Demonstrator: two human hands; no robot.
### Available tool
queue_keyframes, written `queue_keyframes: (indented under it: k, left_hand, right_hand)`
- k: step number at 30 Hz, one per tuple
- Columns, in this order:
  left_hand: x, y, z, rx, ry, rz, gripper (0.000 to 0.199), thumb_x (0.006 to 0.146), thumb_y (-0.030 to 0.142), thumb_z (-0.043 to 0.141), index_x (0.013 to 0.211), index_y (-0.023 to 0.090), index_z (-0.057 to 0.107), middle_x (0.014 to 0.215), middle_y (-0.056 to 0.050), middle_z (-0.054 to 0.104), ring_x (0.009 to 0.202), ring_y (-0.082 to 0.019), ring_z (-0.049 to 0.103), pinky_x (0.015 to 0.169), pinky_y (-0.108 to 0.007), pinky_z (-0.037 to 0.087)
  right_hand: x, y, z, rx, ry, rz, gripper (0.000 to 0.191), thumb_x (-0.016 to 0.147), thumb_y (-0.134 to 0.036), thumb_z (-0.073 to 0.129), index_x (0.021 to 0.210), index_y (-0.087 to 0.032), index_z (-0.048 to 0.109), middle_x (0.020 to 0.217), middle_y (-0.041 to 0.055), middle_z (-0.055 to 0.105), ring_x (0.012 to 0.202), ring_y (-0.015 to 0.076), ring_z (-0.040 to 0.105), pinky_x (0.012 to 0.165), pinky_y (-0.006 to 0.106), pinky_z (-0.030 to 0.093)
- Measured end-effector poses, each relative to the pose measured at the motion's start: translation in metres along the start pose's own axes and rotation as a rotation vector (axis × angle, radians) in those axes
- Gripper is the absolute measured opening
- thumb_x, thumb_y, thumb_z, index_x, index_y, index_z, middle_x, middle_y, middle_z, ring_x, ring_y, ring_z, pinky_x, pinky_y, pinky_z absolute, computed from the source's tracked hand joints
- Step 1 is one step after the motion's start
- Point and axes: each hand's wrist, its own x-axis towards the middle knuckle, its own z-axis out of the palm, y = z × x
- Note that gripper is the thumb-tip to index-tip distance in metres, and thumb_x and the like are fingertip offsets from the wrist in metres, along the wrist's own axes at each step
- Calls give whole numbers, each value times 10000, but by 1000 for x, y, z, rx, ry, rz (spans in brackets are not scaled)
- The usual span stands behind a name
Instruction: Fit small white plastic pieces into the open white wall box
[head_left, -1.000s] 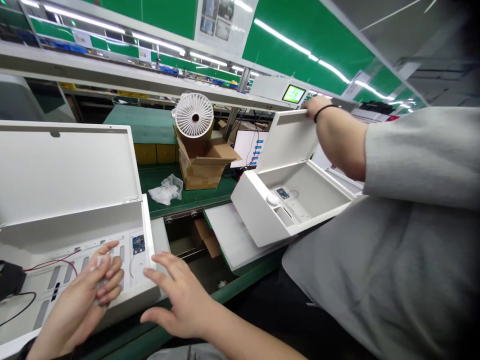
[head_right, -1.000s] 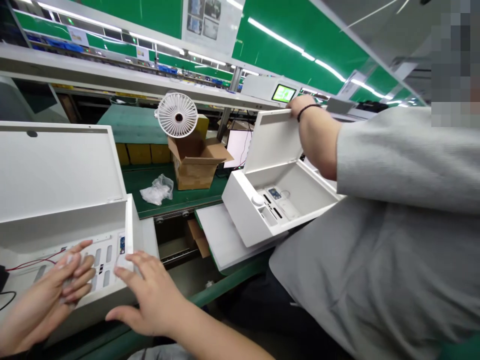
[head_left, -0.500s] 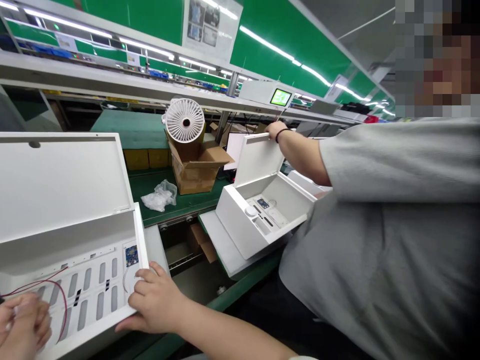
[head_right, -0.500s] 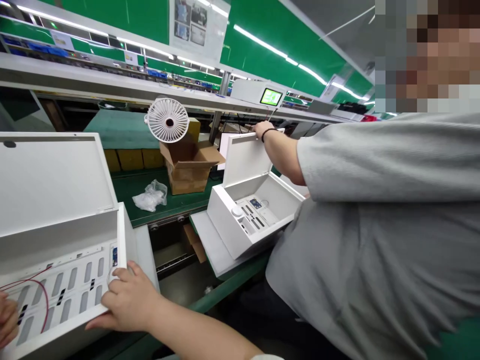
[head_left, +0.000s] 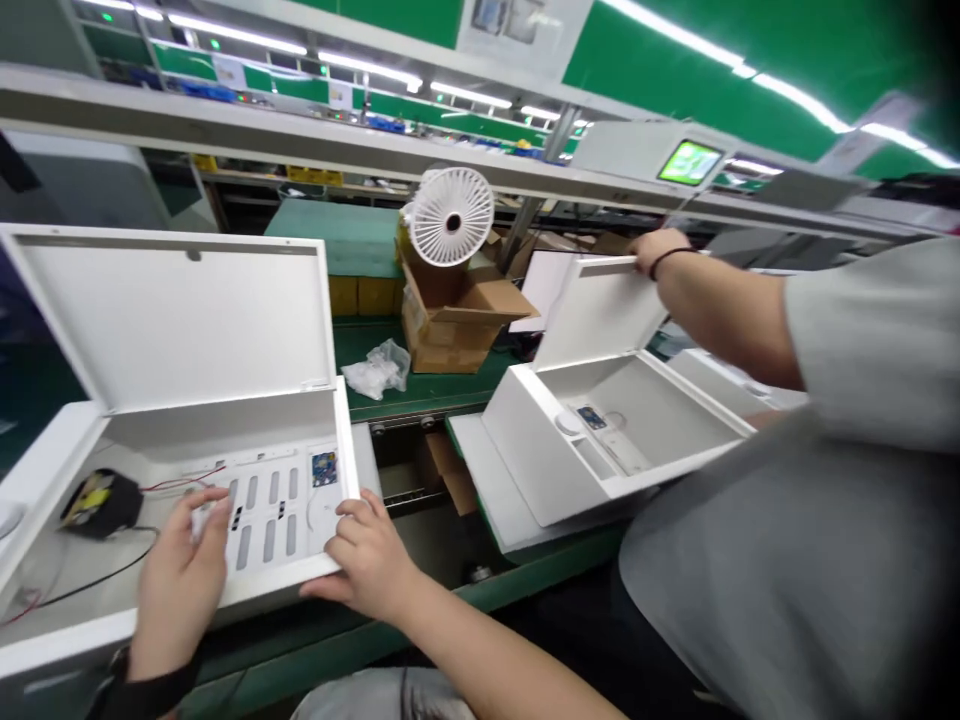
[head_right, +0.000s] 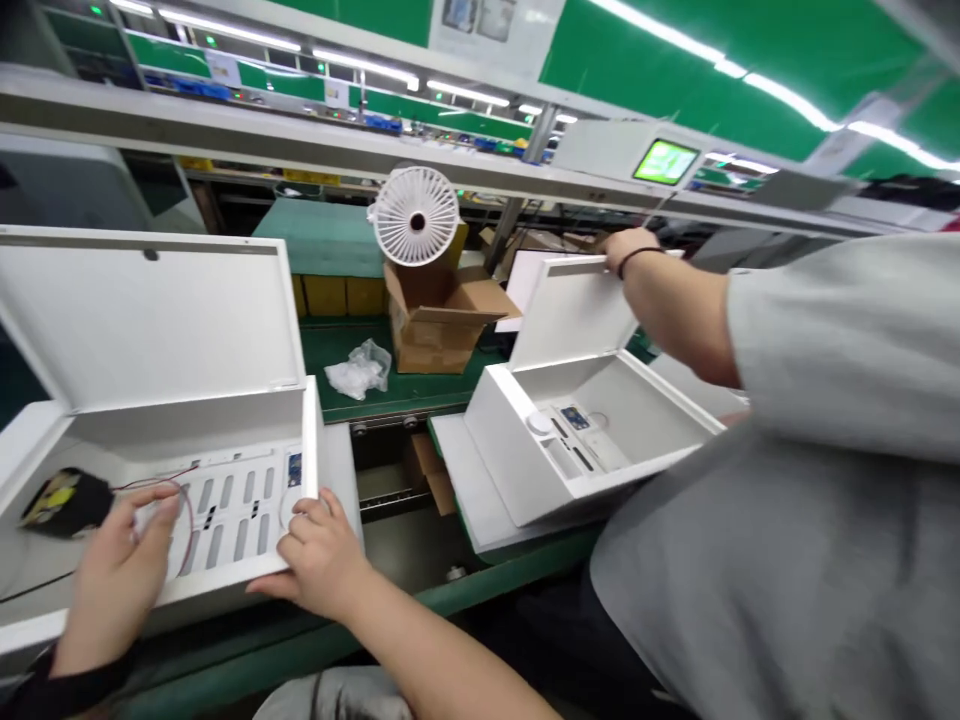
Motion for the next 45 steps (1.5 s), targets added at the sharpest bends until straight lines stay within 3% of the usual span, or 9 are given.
queue_keyframes:
  k: [5, 13, 16, 22, 27, 31, 34, 39, 45]
  left_hand:
    - [-5, 16, 4, 90, -67, -5, 318, 804, 502, 486, 899, 223, 607, 747, -1, 653, 668, -173, 582, 637, -271, 420]
    - [-51, 6, -22, -72, 321, 182, 180, 795, 324, 589, 904, 202, 665, 861, -13, 684, 810, -157, 619, 756, -241, 455]
    - [-79, -10, -29, 86, 229, 320, 224, 807, 237, 583, 1020, 240, 649, 989, -8, 673, 920, -155, 613, 881, -250, 429]
    - [-105, -28, -11, 346, 142, 300, 401, 836, 237, 549, 1231, 295, 513, 1322, 3, 507, 1103, -130, 549, 901, -207, 436]
    - [-107, -3, 17, 325, 28, 270, 372, 870, 239, 479, 1239, 279, 491, 1326, -20, 508, 1115, -141, 547, 913, -239, 457]
    - [-109, 25, 38, 321, -154, 237, 374, 884, 262, 432, 1257, 276, 456, 1308, -41, 515, 1077, -156, 570, 865, -264, 492]
    - [-107, 39, 50, 329, -207, 157, 359, 881, 273, 424, 1236, 313, 458, 1269, -24, 533, 1012, -162, 600, 803, -277, 512]
    - [-97, 37, 54, 349, -295, 178, 356, 831, 317, 523, 1185, 319, 486, 1160, -11, 590, 880, -167, 636, 735, -273, 511]
    - [-91, 32, 54, 523, -330, 239, 325, 764, 155, 521, 1073, 259, 518, 1057, -12, 621, 745, -190, 635, 597, -310, 493]
  right_hand:
    - [3, -2, 0, 93, -8, 54, 464, 704, -657, 558, 669, -194, 566, 687, 21, 556, 985, 209, 505, 1050, 447, 241]
    - [6, 6, -25, 642, 18, 214, 211, 888, -244, 433, 949, -237, 636, 835, 27, 652, 1031, 189, 551, 1016, 470, 331]
    - [20, 30, -30, 726, 171, 317, 204, 855, -155, 474, 924, -227, 651, 944, 45, 660, 980, 182, 581, 915, 415, 442]
    - [77, 81, -15, 618, 279, 512, 334, 812, -248, 560, 1144, -213, 565, 1184, 92, 579, 1111, 212, 531, 960, 443, 427]
    - [113, 108, -2, 596, 282, 297, 192, 796, -249, 575, 975, -209, 630, 1143, 74, 589, 1107, 204, 529, 1010, 442, 379]
    - [141, 145, 20, 697, 393, 415, 456, 773, -295, 603, 1204, -213, 479, 1232, 109, 517, 1137, 213, 510, 985, 460, 396]
    - [167, 170, 44, 852, 283, 448, 647, 745, -352, 633, 1312, -211, 355, 1260, 130, 512, 1131, 217, 522, 963, 463, 412]
    - [190, 181, 82, 1063, -30, 440, 473, 771, -477, 571, 1109, -147, 559, 1072, 132, 655, 958, 228, 621, 868, 410, 472]
    - [185, 174, 99, 876, 96, 521, 451, 759, -522, 556, 890, -105, 667, 918, 129, 702, 840, 244, 640, 748, 360, 490]
